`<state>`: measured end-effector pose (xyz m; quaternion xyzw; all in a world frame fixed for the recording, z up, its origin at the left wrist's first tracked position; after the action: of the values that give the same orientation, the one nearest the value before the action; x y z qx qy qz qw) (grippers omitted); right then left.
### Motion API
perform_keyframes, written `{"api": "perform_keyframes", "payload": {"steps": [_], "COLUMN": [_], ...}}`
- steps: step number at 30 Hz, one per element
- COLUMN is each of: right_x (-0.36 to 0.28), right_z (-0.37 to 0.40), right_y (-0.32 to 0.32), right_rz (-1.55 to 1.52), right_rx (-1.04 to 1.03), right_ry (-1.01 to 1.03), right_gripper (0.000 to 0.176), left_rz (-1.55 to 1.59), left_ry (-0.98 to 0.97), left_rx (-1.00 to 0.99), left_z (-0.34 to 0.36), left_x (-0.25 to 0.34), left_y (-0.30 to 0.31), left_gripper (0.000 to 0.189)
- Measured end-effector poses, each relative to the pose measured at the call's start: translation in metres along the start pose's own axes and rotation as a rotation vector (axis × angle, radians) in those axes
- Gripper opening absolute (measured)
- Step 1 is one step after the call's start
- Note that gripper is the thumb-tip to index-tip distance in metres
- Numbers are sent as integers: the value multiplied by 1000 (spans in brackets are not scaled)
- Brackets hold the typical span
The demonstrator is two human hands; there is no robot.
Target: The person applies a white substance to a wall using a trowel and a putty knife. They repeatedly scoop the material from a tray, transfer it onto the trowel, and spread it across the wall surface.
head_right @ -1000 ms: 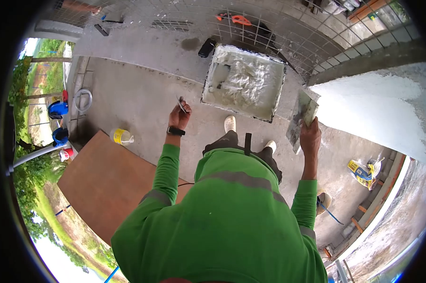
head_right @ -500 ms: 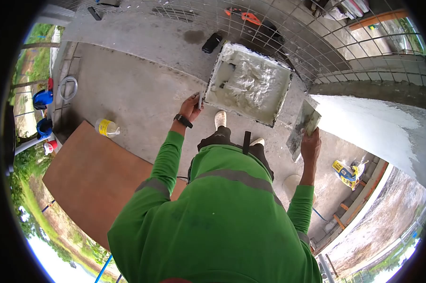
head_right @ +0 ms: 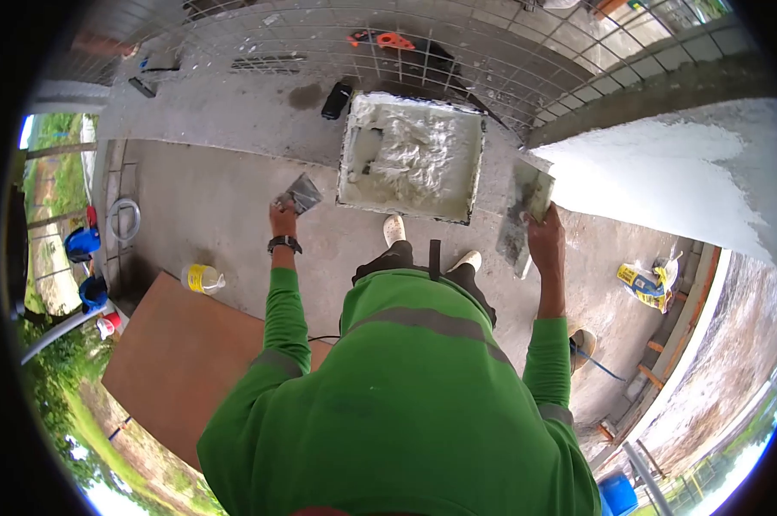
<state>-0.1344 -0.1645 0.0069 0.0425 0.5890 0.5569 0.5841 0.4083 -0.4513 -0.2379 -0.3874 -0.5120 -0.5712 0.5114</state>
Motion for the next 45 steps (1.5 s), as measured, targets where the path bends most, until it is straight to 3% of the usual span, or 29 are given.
{"api": "perform_keyframes", "payload": {"steps": [3, 6, 8, 9, 11, 15, 17, 18, 20, 23, 35, 40, 42, 45], "right_x": [-45, -81, -105, -116, -134, -141, -135, -131, -116, -99, -61, -51, -51, -47], "right_z": [-11, -27, -34, -35, -36, -33, -30, -28, -24, -16, 12, 15, 16, 14], "right_y": [-19, -61, -83, -91, -97, -95, -88, -86, -80, -71, -61, -61, -60, -61], "right_rz": [-190, -255, -107, -108, -31, -25, -42, -42, -45, -74, -166, -152, -161, -155], "right_rx": [-194, -396, -384, -383, -316, -163, -116, -112, -85, -41, 48, 81, 95, 83], "right_ry": [18, 78, 144, 142, 100, 114, 101, 93, 17, -37, -171, -175, -170, -193], "right_gripper": [47, 43, 38, 38, 35, 31, 29, 29, 29, 27, 29, 30, 30, 30], "left_rz": [54, -64, -205, -205, -493, -606, -534, -531, -727, -775, -802, -810, -806, -816], "left_ry": [-141, -167, -192, -192, -367, -469, -877, -877, -859, -1007, -972, -956, -807, -805], "left_rx": [28, -117, -298, -301, -408, -468, -525, -534, -845, -968, -1263, -1290, -1332, -1329], "left_z": [-6, 2, 11, 16, 25, 22, 25, 26, 34, 31, 37, 52, 49, 46], "left_x": [94, 167, 193, 201, 215, 205, 210, 215, 221, 200, 190, 183, 179, 173], "left_y": [-33, -68, -97, -109, -140, -181, -198, -202, -219, -232, -246, -253, -255, -259], "left_gripper": [32, 28, 27, 27, 28, 28, 35, 35, 37, 41, 49, 49, 44, 41]}}
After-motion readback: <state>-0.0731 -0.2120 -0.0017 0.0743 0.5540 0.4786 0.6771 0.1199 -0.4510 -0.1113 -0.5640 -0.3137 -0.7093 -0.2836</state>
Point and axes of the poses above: each hand's wrist, its own z-axis away from the middle knuckle, its own y-axis out of the back of the hand, x = y × z, the point moved 5 cm from there along -z, towards the middle knuckle, and after that the axes turned 8 degrees about -y, right-handed, at the moved point
